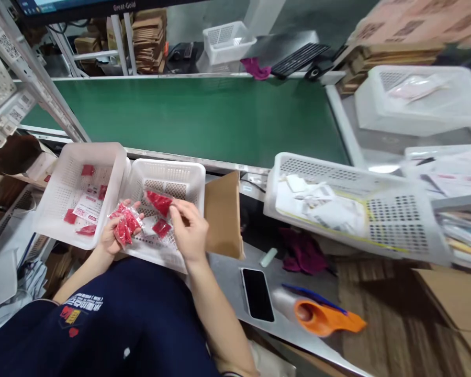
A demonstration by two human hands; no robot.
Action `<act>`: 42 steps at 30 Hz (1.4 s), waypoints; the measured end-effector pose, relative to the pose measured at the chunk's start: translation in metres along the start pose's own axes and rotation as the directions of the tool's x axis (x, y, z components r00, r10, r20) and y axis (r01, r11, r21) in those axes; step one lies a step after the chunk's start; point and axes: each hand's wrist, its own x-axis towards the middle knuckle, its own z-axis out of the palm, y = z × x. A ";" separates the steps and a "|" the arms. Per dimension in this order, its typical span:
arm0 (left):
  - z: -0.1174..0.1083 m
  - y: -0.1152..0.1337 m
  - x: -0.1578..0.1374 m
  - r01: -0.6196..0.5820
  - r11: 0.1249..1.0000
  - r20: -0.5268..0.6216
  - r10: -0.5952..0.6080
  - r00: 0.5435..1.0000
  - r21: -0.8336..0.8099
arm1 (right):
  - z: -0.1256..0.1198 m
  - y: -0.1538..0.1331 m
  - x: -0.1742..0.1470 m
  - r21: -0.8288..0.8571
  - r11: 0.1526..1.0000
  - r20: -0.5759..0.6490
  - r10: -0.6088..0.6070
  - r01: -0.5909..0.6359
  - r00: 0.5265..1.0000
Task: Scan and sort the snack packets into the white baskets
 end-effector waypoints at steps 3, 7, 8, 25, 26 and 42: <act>-0.001 0.004 -0.002 -0.035 0.999 -0.005 0.035 0.999 -0.017 | -0.010 0.012 0.010 -0.110 0.994 0.026 0.016 -0.013 1.000; 0.005 0.000 -0.002 -0.113 0.993 -0.112 0.110 0.988 -0.017 | 0.000 0.008 -0.009 -0.013 0.994 0.410 0.104 -0.108 0.906; 0.007 -0.003 -0.001 -0.158 0.987 -0.146 0.155 0.977 -0.009 | 0.007 0.003 -0.017 0.030 0.988 0.490 0.120 -0.155 0.863; 0.013 0.001 0.004 -0.074 0.980 -0.135 0.050 0.990 -0.183 | -0.009 0.005 -0.001 -0.293 0.956 -0.008 -0.028 0.024 1.000; 0.015 0.000 0.003 -0.084 0.979 -0.134 0.060 0.989 -0.186 | -0.002 0.008 -0.004 -0.299 0.948 0.094 -0.084 0.109 0.992; -0.006 0.050 -0.010 -0.279 0.841 0.045 0.292 0.955 0.464 | 0.003 0.011 -0.014 0.054 0.978 0.284 0.180 -0.203 0.942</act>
